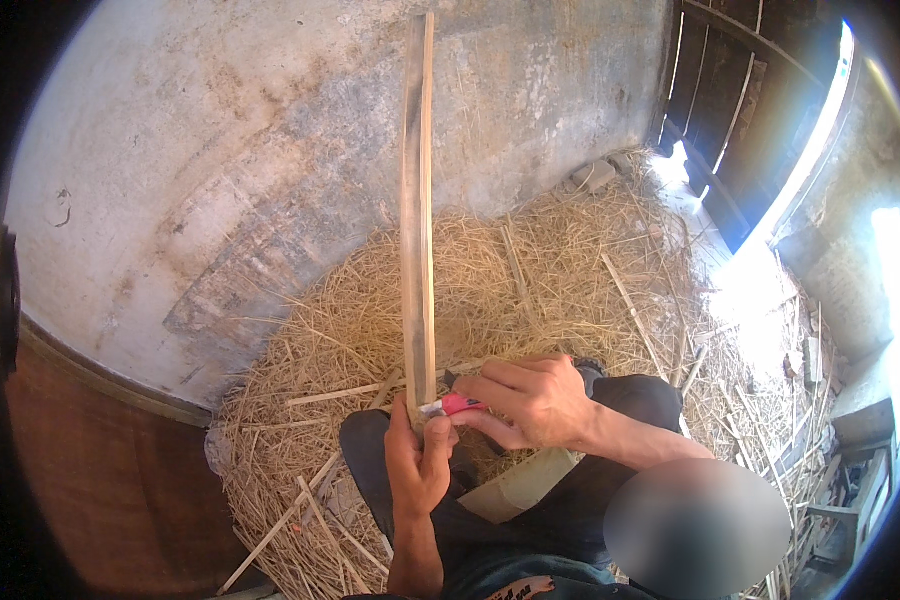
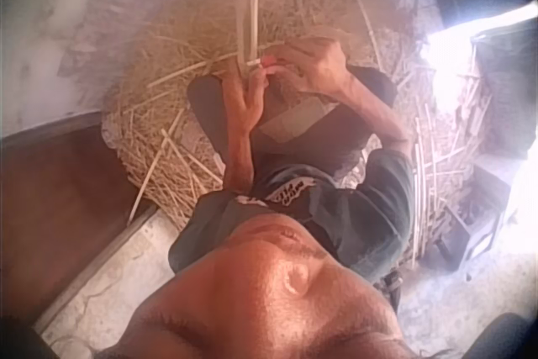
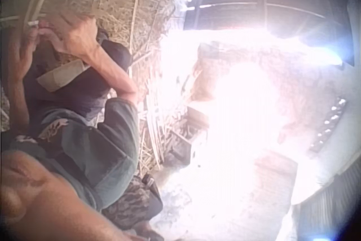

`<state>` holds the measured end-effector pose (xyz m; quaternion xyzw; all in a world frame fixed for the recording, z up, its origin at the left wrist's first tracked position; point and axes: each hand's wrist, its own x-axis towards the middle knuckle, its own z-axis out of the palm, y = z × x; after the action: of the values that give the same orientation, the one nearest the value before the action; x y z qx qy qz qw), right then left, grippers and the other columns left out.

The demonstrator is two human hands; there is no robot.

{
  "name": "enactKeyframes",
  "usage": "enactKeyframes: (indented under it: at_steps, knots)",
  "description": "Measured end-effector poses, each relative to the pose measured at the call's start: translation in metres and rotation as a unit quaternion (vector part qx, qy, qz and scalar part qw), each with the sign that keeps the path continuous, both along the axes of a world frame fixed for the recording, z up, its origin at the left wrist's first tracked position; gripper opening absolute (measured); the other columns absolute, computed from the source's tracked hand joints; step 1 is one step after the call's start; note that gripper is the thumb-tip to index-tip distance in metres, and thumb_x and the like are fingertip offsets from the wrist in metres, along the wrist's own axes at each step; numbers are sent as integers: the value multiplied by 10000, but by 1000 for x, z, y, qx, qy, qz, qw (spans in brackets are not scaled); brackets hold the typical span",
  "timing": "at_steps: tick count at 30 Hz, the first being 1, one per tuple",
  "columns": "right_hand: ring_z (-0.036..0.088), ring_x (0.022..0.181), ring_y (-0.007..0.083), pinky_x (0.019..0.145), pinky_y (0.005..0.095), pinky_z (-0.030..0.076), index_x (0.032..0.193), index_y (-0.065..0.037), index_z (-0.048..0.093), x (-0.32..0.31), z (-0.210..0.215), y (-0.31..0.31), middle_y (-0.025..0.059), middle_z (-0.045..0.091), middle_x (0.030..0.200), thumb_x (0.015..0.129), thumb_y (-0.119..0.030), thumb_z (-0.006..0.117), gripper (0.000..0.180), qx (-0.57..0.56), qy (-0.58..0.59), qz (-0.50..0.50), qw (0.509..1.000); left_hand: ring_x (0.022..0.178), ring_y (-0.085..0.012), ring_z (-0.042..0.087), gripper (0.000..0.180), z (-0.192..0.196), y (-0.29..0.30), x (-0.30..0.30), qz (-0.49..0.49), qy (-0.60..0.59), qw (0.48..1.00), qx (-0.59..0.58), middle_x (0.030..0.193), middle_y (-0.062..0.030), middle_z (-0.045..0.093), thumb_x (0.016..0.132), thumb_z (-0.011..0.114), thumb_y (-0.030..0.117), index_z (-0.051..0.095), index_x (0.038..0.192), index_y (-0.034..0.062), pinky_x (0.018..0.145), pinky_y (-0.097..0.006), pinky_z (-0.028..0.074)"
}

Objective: The person sits on a bed of straw and uses a red utility knife to shave thin strips from a long, thin piece of wood. They hold the wood vertically and repeatedly scrape the blade along its length to remove the outer layer.

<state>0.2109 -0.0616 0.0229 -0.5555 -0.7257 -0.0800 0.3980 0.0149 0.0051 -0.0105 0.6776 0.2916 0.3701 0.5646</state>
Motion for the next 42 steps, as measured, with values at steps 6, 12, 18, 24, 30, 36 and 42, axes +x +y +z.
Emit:
enactKeyframes:
  at_steps: [6,12,18,24,30,36,42]
  knots:
    - [678,573,217,496,342,535,1024,-152,791,3,3,1,-9,688,789,860,-335,863,256,6,3,-6,1000,667,-123,633,271,11,-1,-1,-1,23,1000,-7,777,-77,670,1088,655,239,562,1104,-14,591,-298,494]
    - [684,576,216,508,344,540,1022,-143,804,2,3,1,4,683,758,868,-329,861,248,14,3,-21,1000,606,-64,560,316,5,0,1,-4,11,1000,19,705,-23,623,1103,618,301,555,1168,-2,526,-245,421]
    - [681,582,216,539,341,526,1051,-45,812,51,10,17,120,696,734,937,-248,822,232,68,144,-190,969,637,-74,589,230,1,-28,-9,-54,60,996,-34,698,-33,633,1079,641,229,582,1057,7,572,-273,465]
    - [620,631,175,596,317,480,1094,-23,784,73,13,8,113,709,777,964,-208,784,226,-3,233,-256,938,636,-65,554,240,-12,-39,-12,-53,53,996,-47,706,-18,614,1081,646,237,582,1015,15,577,-274,455]
    - [690,669,199,603,324,537,1065,-66,781,42,-1,5,80,722,840,931,-237,817,220,-3,191,-66,979,660,-55,505,341,-5,-22,-10,-18,29,999,-11,761,0,576,1086,659,335,578,1094,3,569,-266,419]
    - [698,625,225,547,351,565,1039,-122,777,10,-6,1,21,699,818,887,-277,844,227,1,36,44,998,684,-66,489,440,3,-14,1,8,4,999,37,784,-7,581,1079,669,400,562,1135,-23,583,-265,410]
    - [676,588,219,506,344,548,1036,-122,769,5,-8,1,14,677,810,875,-291,848,247,3,24,49,999,697,-70,515,476,12,-13,10,35,-4,998,49,775,-11,590,1078,668,435,564,1136,-26,583,-276,427]
